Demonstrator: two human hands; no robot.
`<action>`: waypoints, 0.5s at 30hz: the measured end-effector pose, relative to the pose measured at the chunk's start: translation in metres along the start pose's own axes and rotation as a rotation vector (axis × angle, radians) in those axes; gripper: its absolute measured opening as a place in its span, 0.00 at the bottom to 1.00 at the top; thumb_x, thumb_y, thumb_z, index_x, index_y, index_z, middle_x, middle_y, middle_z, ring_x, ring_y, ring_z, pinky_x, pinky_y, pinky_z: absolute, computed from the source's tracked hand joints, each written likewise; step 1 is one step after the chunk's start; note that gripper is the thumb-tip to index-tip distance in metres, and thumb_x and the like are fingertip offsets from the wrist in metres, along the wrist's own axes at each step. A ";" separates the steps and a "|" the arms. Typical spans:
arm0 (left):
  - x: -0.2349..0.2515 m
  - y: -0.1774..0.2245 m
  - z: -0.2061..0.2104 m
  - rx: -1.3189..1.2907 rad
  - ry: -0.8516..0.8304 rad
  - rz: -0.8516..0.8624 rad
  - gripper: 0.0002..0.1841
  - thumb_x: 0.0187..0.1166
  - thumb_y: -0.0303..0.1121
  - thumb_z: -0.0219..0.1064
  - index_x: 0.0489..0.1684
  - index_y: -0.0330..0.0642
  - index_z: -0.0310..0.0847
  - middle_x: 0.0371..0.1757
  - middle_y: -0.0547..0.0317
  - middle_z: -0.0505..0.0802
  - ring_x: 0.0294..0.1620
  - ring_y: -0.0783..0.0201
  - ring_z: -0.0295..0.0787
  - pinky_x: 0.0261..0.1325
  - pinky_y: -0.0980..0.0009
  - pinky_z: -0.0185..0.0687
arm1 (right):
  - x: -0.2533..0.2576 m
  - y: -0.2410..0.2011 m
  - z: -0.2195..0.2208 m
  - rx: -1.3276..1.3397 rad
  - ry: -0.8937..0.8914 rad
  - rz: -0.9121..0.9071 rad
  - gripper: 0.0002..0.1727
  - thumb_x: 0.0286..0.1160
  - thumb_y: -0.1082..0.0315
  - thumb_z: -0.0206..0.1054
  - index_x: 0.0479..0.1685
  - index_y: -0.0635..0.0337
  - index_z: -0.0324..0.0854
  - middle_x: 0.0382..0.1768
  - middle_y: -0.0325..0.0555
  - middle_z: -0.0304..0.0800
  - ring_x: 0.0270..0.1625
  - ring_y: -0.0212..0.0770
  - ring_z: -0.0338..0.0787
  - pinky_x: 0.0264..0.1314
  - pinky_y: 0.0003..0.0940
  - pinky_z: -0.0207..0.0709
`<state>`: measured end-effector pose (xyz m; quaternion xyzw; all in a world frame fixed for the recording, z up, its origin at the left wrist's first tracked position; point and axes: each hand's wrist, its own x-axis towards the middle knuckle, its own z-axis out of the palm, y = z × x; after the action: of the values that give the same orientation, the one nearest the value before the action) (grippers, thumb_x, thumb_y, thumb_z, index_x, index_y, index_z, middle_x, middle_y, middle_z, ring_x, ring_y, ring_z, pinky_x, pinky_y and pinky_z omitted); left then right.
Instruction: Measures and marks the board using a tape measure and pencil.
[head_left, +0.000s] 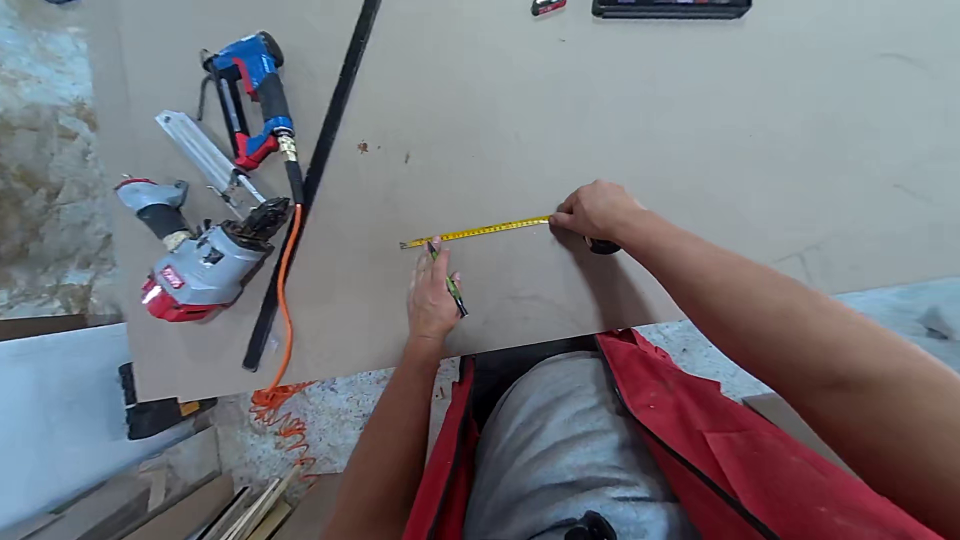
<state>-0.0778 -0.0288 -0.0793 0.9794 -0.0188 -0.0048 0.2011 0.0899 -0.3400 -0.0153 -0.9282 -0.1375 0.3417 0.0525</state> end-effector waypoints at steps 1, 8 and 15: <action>0.000 0.001 0.000 0.006 -0.016 -0.005 0.27 0.90 0.42 0.53 0.87 0.44 0.66 0.94 0.57 0.64 0.95 0.56 0.53 0.96 0.53 0.46 | 0.000 0.001 0.001 -0.001 0.004 0.005 0.33 0.82 0.31 0.54 0.31 0.50 0.89 0.34 0.52 0.91 0.45 0.58 0.92 0.39 0.65 0.81; 0.002 0.000 0.000 0.054 -0.020 0.014 0.25 0.92 0.39 0.48 0.85 0.44 0.67 0.94 0.59 0.63 0.94 0.57 0.55 0.96 0.53 0.44 | 0.000 0.007 0.006 -0.021 -0.008 -0.071 0.33 0.81 0.31 0.55 0.28 0.48 0.88 0.31 0.50 0.90 0.42 0.56 0.92 0.37 0.63 0.80; -0.003 -0.003 0.004 0.080 0.059 0.049 0.23 0.91 0.38 0.48 0.81 0.44 0.73 0.91 0.57 0.69 0.93 0.54 0.59 0.95 0.52 0.49 | 0.000 0.009 0.009 -0.016 0.002 -0.100 0.32 0.82 0.32 0.55 0.28 0.47 0.88 0.30 0.48 0.90 0.41 0.55 0.91 0.37 0.62 0.79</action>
<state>-0.0808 -0.0272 -0.0845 0.9856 -0.0373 0.0295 0.1624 0.0859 -0.3490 -0.0241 -0.9208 -0.1866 0.3367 0.0622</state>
